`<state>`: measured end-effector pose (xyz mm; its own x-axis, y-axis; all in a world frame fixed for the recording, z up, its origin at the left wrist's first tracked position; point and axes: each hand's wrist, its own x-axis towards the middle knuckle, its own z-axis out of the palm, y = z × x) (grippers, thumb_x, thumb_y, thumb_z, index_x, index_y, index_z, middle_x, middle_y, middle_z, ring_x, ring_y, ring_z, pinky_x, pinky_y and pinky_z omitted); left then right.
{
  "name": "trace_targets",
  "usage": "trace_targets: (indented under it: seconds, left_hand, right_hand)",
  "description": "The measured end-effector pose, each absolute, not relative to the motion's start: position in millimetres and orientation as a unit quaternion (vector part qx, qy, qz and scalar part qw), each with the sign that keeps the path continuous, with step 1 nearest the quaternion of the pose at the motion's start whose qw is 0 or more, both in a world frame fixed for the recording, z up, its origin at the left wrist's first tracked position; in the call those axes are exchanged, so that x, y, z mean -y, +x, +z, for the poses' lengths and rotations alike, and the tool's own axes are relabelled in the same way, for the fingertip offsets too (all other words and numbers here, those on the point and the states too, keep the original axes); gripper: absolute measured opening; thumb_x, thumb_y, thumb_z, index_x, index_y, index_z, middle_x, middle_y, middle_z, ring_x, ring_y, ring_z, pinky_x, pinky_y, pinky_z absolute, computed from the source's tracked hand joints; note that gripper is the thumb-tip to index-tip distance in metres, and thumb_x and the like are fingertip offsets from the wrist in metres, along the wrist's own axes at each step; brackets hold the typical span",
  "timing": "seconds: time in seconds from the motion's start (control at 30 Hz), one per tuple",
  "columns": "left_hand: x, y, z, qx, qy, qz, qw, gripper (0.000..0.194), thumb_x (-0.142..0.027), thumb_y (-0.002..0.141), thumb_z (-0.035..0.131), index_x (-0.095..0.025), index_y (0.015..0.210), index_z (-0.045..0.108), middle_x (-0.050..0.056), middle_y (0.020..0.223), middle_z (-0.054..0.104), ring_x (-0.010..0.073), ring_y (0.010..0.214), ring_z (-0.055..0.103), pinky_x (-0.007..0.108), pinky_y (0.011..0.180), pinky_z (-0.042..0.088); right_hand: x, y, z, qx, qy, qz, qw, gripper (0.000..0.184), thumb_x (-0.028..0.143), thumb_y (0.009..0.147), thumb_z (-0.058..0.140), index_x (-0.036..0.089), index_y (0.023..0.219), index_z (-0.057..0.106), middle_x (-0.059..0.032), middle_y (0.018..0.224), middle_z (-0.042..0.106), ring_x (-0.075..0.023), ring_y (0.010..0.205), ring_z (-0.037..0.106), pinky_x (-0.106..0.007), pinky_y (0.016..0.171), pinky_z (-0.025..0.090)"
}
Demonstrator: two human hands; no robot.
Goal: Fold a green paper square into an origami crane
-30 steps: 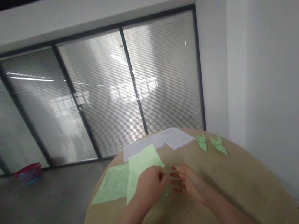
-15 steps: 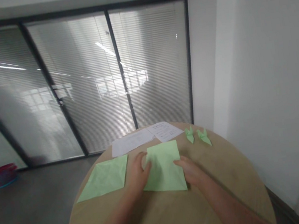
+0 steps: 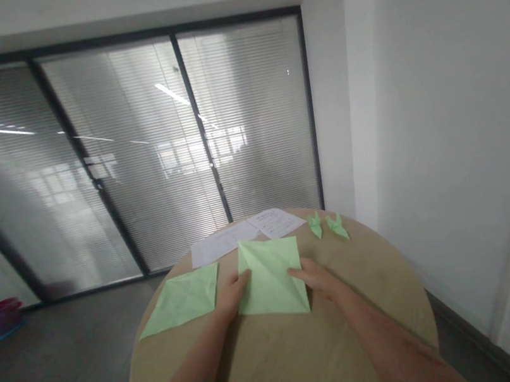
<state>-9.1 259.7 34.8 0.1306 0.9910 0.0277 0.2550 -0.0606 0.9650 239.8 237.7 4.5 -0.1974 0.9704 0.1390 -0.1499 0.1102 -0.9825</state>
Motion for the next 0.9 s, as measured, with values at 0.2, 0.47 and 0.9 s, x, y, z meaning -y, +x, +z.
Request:
trace_targets:
  seconds: [0.2, 0.47, 0.9]
  left_hand:
    - [-263.8, -13.9, 36.0, -0.481, 0.633, 0.401, 0.455, 0.058, -0.067, 0.075, 0.061, -0.012, 0.09, 0.072, 0.01, 0.091, 0.076, 0.0268, 0.093, 0.07, 0.035, 0.08, 0.055]
    - [-289.9, -21.3, 17.9, -0.359, 0.544, 0.457, 0.605, 0.032, -0.031, 0.064, 0.073, -0.011, 0.089, 0.071, 0.01, 0.083, 0.076, 0.0268, 0.085, 0.071, 0.036, 0.079, 0.055]
    - [-285.4, -28.3, 18.3, -0.408, 0.48, 0.51, 0.586, 0.049, -0.023, 0.073, 0.06, -0.015, 0.121, 0.059, 0.011, 0.102, 0.073, 0.0209, 0.08, 0.07, 0.031, 0.07, 0.054]
  right_hand:
    - [-245.0, 248.7, -0.6, 0.535, -0.399, 0.507, 0.546, 0.039, 0.039, 0.073, 0.074, 0.017, 0.105, 0.07, -0.0095, 0.107, 0.075, -0.0293, 0.099, 0.069, -0.047, 0.092, 0.052]
    - [-249.5, 246.9, 2.2, 0.502, -0.375, 0.567, 0.535, 0.035, 0.017, 0.063, 0.06, 0.019, 0.097, 0.068, -0.005, 0.091, 0.076, -0.0227, 0.082, 0.07, -0.036, 0.078, 0.055]
    - [-260.5, 254.2, -16.8, 0.48, -0.473, 0.505, 0.539, 0.017, 0.023, 0.059, 0.048, 0.02, 0.074, 0.057, 0.0066, 0.051, 0.047, -0.0118, 0.048, 0.044, -0.022, 0.048, 0.027]
